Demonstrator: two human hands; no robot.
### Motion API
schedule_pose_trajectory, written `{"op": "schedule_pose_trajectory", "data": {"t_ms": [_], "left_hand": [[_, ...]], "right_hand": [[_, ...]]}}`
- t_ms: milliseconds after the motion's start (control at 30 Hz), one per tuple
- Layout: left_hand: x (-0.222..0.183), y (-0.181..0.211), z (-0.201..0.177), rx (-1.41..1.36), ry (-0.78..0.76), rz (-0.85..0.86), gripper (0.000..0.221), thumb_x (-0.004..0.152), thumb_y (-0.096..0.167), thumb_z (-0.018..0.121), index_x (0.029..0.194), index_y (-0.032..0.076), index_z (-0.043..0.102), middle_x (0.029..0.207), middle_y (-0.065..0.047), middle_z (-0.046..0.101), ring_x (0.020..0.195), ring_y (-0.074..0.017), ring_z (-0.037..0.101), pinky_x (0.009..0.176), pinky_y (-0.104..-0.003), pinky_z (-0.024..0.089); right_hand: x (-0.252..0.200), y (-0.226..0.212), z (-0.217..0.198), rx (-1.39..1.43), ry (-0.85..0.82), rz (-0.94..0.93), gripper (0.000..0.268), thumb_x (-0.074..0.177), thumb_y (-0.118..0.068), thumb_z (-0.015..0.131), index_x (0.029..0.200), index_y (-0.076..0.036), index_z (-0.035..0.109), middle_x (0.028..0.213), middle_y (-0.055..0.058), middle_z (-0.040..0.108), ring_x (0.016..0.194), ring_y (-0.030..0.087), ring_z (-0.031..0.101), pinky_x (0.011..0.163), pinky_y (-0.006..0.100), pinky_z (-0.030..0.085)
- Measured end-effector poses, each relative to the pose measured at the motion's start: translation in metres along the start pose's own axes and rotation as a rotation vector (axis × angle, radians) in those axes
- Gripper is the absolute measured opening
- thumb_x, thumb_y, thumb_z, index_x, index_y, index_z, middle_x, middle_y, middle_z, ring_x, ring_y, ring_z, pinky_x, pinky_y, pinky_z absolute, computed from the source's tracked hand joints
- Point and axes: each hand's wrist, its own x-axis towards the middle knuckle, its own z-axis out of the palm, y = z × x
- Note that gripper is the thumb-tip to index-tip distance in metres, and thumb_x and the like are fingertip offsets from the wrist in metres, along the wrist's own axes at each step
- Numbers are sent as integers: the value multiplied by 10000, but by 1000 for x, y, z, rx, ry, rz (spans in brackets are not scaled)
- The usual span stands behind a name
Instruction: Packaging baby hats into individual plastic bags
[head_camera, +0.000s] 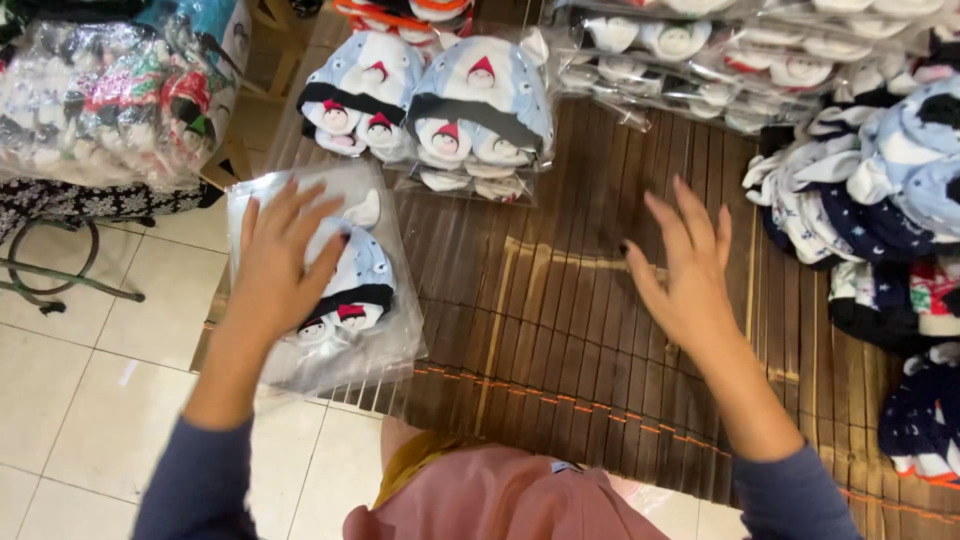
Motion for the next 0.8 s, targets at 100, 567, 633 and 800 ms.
{"op": "schedule_pose_trajectory", "data": {"t_ms": [100, 567, 633, 800], "left_hand": [[-47, 18, 14, 43, -13, -51, 441, 970, 288, 639, 1404, 212, 617, 1462, -92, 566, 1457, -384, 439, 1173, -638, 235], [-93, 34, 50, 51, 158, -31, 799, 877, 221, 722, 1579, -86, 493, 1570, -472, 428, 1444, -721, 327, 1068, -891, 110], [-92, 46, 58, 11, 195, 1, 708, 914, 152, 718, 1546, -115, 542, 1576, -468, 446, 1468, -724, 324, 1103, -884, 102], [-87, 82, 89, 32, 248, 142, 565, 922, 185, 725, 1405, -104, 680, 1561, -414, 537, 1466, -684, 424, 1197, -821, 160]], "right_hand": [[-43, -3, -3, -45, -20, 61, 578, 919, -204, 711, 1468, -157, 535, 1587, 181, 406, 1478, 376, 370, 1199, 639, 133], [-94, -36, -45, 123, 167, 152, 249, 866, -99, 739, 1114, -100, 735, 1299, 85, 672, 1218, 240, 636, 1230, 527, 243], [-96, -24, -78, 55, 254, 215, 261, 866, -64, 728, 1127, -82, 724, 1302, 95, 674, 1206, 249, 634, 1205, 509, 291], [-116, 4, -157, -105, 515, 292, 214, 899, 12, 716, 1112, 30, 710, 1310, 188, 623, 1200, 350, 580, 1046, 433, 451]]}}
